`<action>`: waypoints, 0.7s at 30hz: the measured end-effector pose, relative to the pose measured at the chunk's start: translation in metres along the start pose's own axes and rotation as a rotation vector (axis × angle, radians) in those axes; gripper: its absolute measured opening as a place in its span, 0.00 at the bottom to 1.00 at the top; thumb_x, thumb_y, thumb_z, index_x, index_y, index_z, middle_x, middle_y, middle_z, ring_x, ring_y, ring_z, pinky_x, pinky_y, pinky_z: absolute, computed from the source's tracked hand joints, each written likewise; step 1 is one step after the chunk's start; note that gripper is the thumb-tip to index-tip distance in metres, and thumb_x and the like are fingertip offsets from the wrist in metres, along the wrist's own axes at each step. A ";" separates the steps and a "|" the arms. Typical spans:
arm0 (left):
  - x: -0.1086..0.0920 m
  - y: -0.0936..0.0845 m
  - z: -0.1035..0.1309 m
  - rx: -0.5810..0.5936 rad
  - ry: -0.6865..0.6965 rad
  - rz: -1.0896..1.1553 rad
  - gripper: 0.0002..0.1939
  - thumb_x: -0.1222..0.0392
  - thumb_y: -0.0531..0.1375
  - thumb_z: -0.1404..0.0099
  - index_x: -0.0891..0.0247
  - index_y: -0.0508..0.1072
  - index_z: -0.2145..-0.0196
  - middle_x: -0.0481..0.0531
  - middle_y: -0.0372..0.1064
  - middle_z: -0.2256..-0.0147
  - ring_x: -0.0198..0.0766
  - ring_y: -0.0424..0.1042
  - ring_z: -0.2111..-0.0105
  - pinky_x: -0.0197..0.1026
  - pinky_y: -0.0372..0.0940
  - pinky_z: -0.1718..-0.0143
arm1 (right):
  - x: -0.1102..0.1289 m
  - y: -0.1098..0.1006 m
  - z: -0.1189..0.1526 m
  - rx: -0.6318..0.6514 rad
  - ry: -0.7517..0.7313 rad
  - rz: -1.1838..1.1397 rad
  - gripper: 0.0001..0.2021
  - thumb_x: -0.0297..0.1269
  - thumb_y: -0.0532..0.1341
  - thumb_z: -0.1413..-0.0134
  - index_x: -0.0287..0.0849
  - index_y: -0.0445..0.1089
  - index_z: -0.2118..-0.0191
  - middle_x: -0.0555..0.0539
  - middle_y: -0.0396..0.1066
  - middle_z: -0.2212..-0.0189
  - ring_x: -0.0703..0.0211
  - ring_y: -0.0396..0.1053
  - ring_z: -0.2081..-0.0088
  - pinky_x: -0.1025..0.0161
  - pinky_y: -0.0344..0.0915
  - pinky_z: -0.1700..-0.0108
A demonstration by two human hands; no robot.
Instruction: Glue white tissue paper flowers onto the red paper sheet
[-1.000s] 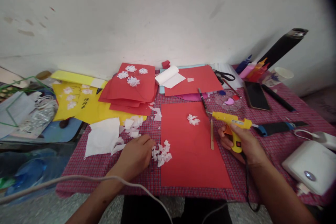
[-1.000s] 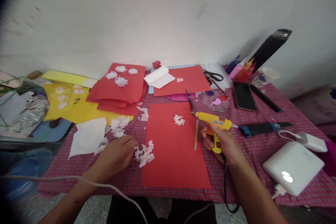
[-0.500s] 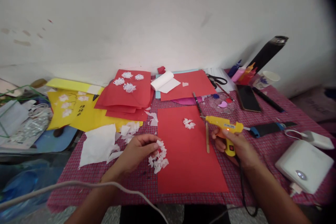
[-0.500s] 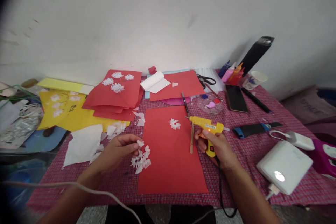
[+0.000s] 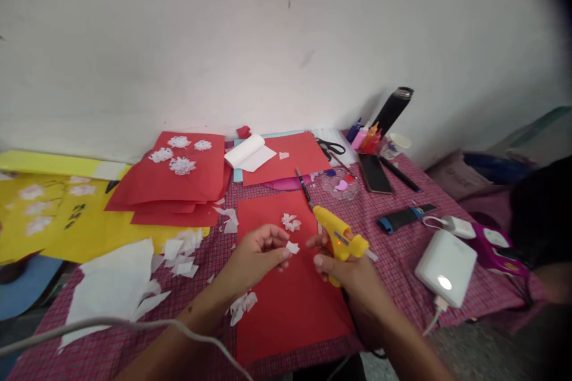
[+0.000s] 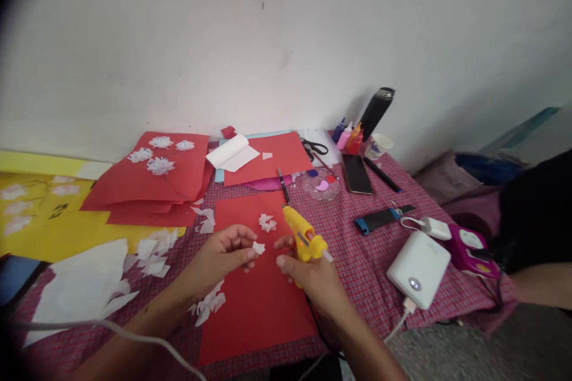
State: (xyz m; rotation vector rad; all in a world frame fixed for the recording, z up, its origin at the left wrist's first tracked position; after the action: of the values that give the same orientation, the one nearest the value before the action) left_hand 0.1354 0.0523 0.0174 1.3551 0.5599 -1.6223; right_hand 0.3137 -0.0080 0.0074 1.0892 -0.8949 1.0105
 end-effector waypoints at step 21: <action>0.011 0.024 -0.006 0.132 0.060 -0.184 0.06 0.60 0.62 0.38 0.66 0.74 0.66 0.49 0.73 0.71 0.33 0.68 0.72 0.35 0.61 0.68 | -0.019 0.007 -0.005 -0.100 0.057 -0.035 0.14 0.36 0.72 0.56 0.44 0.68 0.65 0.54 0.71 0.72 0.66 0.65 0.78 0.66 0.62 0.75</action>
State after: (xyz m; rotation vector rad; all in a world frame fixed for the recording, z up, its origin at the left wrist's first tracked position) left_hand 0.1593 0.0424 0.0105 1.4898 0.6384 -1.7978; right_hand 0.3017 -0.0057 -0.0101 0.9836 -0.8682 0.9534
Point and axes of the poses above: each hand's wrist, its own z-axis away from the middle knuckle, its own y-axis out of the palm, x = y × z, the point moved 5 cm from there along -z, towards the middle knuckle
